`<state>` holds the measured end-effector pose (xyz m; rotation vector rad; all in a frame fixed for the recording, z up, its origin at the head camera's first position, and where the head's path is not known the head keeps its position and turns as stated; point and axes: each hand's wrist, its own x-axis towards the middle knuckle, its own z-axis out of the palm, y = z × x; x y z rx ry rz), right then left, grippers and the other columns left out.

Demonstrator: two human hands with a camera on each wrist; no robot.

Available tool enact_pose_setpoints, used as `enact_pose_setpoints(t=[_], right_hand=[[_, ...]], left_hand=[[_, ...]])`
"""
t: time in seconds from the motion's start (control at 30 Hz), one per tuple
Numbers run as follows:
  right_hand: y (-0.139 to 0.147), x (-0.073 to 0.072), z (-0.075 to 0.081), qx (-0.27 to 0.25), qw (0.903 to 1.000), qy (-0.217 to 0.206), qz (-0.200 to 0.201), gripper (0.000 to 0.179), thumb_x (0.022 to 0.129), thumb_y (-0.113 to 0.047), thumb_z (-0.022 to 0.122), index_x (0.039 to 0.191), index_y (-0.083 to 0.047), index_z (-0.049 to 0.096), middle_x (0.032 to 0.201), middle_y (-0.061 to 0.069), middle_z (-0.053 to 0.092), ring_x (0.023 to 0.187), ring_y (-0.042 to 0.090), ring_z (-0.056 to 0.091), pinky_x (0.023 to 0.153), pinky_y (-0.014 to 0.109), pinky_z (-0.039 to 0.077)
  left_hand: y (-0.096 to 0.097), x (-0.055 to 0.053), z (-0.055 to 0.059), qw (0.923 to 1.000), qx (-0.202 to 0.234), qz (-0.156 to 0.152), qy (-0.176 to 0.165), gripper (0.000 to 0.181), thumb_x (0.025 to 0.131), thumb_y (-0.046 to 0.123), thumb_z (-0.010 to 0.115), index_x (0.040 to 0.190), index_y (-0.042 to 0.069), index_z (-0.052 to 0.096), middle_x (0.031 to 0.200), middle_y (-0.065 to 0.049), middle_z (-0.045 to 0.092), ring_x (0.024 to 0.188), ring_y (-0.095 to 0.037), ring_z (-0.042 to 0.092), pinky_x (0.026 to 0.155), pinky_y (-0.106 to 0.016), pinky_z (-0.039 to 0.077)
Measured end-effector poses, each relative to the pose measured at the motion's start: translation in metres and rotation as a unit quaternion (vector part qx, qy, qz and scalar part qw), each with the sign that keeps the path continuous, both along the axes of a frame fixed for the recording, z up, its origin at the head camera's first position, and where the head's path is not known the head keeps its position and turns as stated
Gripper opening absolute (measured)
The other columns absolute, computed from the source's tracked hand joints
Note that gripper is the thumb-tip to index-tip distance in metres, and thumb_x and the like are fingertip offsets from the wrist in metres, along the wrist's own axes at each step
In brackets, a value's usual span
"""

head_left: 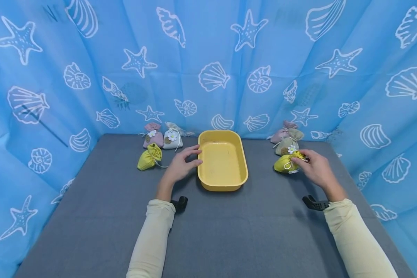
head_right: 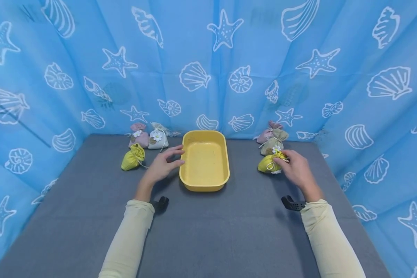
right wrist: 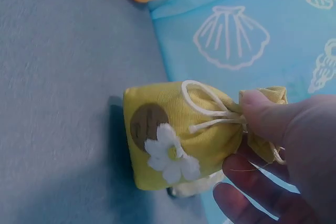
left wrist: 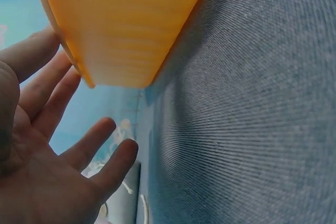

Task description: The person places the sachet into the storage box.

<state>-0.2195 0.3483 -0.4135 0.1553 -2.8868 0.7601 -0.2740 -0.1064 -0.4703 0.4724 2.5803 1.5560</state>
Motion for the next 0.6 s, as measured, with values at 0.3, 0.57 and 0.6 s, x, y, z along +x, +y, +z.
enact_pose_setpoints(t=[0.3,0.57,0.6], right_hand=[[-0.019,0.0,0.019,-0.018,0.9992,0.034,-0.008,0.048,0.106,-0.033,0.055,0.131,0.007,0.059,0.114,0.027,0.064,0.102,0.042,0.065,0.075,0.045,0.054],[-0.039,-0.006,0.039,-0.044,0.9968,0.065,0.013,0.042,0.105,-0.03,0.059,0.129,0.003,0.063,0.114,0.022,0.065,0.1,0.039,0.067,0.072,0.024,0.049],[-0.043,-0.007,0.041,-0.049,0.9964,0.067,0.017,0.042,0.105,-0.03,0.059,0.131,0.002,0.062,0.116,0.022,0.064,0.101,0.039,0.067,0.071,0.02,0.048]], left_hand=[[0.001,0.0,0.002,0.9999,-0.001,0.003,-0.014,0.046,0.099,0.031,0.069,0.142,0.015,0.061,0.162,0.014,0.041,0.157,-0.022,0.027,0.128,-0.055,0.023],[0.001,0.0,-0.003,0.9996,0.013,0.006,-0.023,0.047,0.098,0.031,0.069,0.141,0.015,0.061,0.161,0.016,0.041,0.157,-0.022,0.027,0.126,-0.058,0.025],[0.001,0.001,-0.003,0.9996,0.015,0.005,-0.023,0.047,0.098,0.031,0.069,0.141,0.015,0.061,0.162,0.015,0.041,0.158,-0.022,0.026,0.126,-0.058,0.025]])
